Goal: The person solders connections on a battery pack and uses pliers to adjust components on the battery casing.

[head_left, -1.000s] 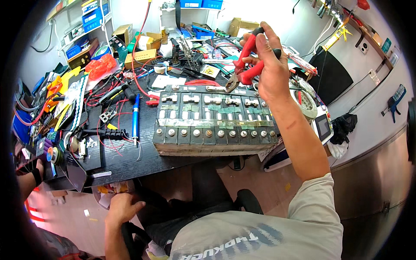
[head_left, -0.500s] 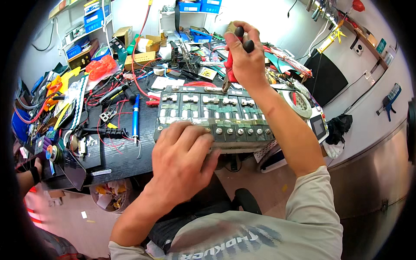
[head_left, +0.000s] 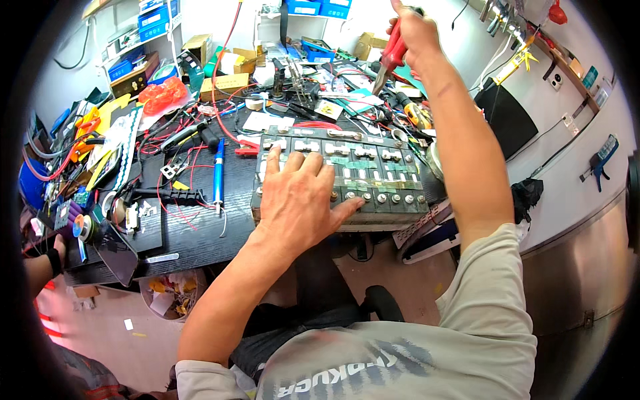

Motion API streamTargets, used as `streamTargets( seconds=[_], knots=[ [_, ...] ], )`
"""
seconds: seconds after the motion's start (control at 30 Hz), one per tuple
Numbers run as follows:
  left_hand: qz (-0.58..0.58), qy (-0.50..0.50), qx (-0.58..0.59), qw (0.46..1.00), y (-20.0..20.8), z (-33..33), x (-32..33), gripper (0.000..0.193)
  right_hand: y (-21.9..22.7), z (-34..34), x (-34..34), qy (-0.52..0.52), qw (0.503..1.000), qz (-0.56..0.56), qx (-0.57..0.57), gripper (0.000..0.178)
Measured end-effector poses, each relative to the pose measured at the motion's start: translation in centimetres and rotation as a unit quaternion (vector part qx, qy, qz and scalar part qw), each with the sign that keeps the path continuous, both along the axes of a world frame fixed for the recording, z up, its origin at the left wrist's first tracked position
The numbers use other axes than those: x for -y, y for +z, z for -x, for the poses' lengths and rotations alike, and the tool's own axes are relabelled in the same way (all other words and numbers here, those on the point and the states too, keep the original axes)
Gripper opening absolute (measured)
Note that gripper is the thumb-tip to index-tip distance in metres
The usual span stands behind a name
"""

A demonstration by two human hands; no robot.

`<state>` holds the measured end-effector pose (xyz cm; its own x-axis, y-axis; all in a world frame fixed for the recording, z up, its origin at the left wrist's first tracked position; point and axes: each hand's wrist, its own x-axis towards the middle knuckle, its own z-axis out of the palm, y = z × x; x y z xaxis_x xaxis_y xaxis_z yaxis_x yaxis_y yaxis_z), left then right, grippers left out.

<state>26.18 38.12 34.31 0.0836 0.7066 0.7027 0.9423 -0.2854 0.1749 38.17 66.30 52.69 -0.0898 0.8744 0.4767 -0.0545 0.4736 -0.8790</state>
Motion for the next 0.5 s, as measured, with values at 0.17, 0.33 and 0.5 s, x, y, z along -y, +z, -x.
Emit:
streamTargets(
  seconds=[0.17,0.33,0.5],
  knots=[
    [-0.008,0.010,0.000,1.000,0.1,0.4,0.2,0.057,2.9,-3.2,1.6,0.056,0.996,-0.069,-0.001,0.036],
    [-0.006,-0.005,-0.004,1.000,0.1,0.2,-0.4,0.053,-2.7,-7.3,4.8,0.119,0.992,-0.032,-0.029,0.046],
    [-0.002,0.003,-0.009,1.000,0.5,0.0,-0.4,0.048,-6.1,-10.0,4.3,0.247,0.963,-0.073,-0.079,0.060]
  ],
)
